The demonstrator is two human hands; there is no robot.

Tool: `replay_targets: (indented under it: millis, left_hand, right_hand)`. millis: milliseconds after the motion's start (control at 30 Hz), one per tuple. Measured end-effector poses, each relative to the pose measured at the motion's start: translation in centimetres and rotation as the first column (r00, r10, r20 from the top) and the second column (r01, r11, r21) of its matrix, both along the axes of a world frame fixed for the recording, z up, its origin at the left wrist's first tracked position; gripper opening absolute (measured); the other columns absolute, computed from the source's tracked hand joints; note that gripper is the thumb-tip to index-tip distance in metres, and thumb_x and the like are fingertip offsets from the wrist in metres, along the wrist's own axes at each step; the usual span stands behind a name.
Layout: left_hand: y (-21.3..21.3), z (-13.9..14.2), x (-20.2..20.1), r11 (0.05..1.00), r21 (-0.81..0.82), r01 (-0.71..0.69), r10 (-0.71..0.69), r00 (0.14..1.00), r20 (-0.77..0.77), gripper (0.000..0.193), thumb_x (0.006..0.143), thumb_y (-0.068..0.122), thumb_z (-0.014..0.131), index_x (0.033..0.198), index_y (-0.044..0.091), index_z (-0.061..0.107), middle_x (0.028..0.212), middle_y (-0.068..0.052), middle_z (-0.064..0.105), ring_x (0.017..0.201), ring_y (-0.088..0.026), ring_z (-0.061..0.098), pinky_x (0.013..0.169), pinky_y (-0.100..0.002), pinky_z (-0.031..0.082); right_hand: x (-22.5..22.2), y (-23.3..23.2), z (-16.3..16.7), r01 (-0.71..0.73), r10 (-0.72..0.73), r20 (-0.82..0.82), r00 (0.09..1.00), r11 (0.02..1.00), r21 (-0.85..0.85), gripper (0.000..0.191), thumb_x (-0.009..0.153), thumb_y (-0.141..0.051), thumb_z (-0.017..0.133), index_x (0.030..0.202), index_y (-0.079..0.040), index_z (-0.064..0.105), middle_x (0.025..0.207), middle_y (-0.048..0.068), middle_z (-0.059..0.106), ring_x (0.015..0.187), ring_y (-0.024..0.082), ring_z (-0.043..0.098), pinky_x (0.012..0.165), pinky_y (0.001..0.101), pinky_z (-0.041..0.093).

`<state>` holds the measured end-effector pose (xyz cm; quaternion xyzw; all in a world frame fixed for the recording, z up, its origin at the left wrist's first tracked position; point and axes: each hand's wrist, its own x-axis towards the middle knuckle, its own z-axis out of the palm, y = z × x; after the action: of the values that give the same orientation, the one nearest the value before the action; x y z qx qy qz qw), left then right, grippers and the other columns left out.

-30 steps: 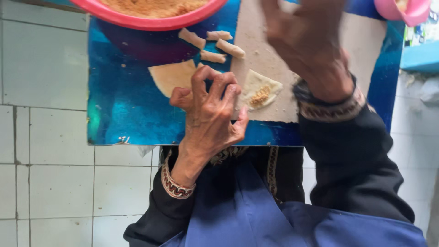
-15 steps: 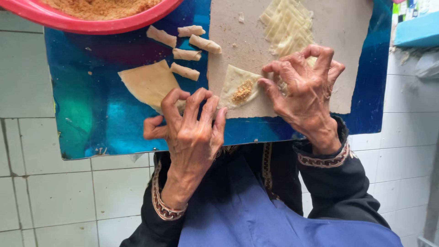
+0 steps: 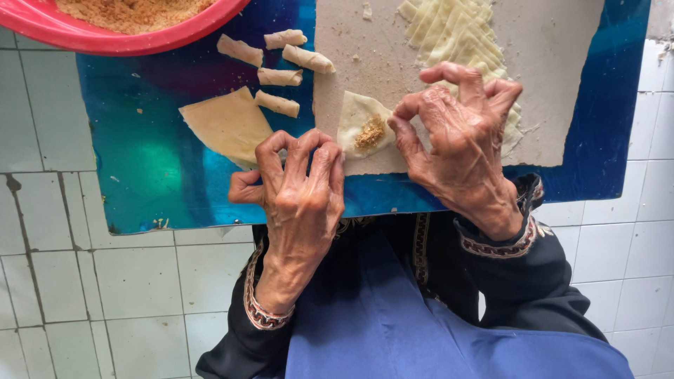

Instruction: The person folds thin pastry wrappers around spoonfuls of brown filling on a blue work table, pinching the edges closed and rolling each into a small cylinder, then sets the finished rolls aside with the others. They repeat this wrapping cycle continuously, taking new wrappers from a stack and filling from a large red bowl.

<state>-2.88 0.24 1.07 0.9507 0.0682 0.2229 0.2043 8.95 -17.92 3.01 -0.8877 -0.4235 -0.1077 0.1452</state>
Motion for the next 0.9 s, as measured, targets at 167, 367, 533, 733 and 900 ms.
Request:
replay_targets:
  millis: [167, 367, 533, 733, 900]
  left_hand:
    - [-0.1, 0.3, 0.0, 1.000, 0.014, 0.023, -0.023, 1.000, -0.019, 0.019, 0.097, 0.011, 0.077, 0.113, 0.014, 0.067, 0.112, 0.004, 0.068, 0.113, -0.022, 0.056, 0.094, -0.047, 0.027]
    - [-0.1, 0.2, 0.5, 0.991, -0.122, 0.060, -0.061, 0.998, -0.003, 0.021, 0.102, 0.010, 0.074, 0.120, 0.014, 0.064, 0.108, 0.005, 0.068, 0.111, -0.019, 0.059, 0.096, -0.045, 0.026]
    - [-0.4, -0.4, 1.2, 0.992, -0.093, 0.085, -0.079, 0.995, 0.065, 0.022, 0.105, 0.014, 0.074, 0.124, 0.011, 0.063, 0.110, 0.004, 0.071, 0.111, -0.020, 0.057, 0.095, -0.045, 0.026]
    - [-0.2, -0.7, 1.6, 0.990, -0.075, 0.120, -0.117, 0.992, 0.040, 0.019, 0.100, 0.014, 0.077, 0.116, 0.016, 0.066, 0.107, 0.007, 0.069, 0.110, -0.021, 0.055, 0.092, -0.046, 0.028]
    - [0.2, -0.4, 1.6, 0.978, -0.070, 0.199, -0.197, 0.980, 0.029, 0.021, 0.093, 0.011, 0.077, 0.113, 0.012, 0.070, 0.109, 0.002, 0.064, 0.111, -0.027, 0.053, 0.088, -0.046, 0.034]
  right_hand:
    - [0.3, 0.1, 0.4, -0.127, 0.133, -0.084, 0.988, 0.989, 0.070, 0.021, 0.095, -0.013, 0.083, 0.108, -0.015, 0.068, 0.105, -0.006, 0.069, 0.126, 0.021, 0.057, 0.100, 0.0464, 0.027]
    - [0.6, 0.4, 0.7, -0.179, 0.188, -0.126, 0.974, 0.980, 0.083, 0.036, 0.090, -0.008, 0.080, 0.121, -0.015, 0.064, 0.106, -0.007, 0.070, 0.125, 0.025, 0.057, 0.101, 0.0492, 0.028]
    - [0.6, 0.5, 0.1, -0.150, 0.160, -0.131, 0.978, 0.985, 0.083, 0.032, 0.094, -0.013, 0.084, 0.120, -0.014, 0.064, 0.102, -0.008, 0.068, 0.124, 0.024, 0.057, 0.101, 0.0489, 0.028]
    - [0.6, 0.6, -0.9, -0.138, 0.150, -0.119, 0.981, 0.985, 0.109, 0.028, 0.095, -0.017, 0.086, 0.114, -0.015, 0.067, 0.104, -0.007, 0.067, 0.122, 0.025, 0.056, 0.101, 0.0486, 0.028]
    - [0.6, 0.3, -0.7, -0.199, 0.200, -0.043, 0.979, 0.979, 0.033, 0.017, 0.099, -0.014, 0.084, 0.110, -0.015, 0.071, 0.109, -0.006, 0.068, 0.120, 0.025, 0.053, 0.099, 0.0488, 0.027]
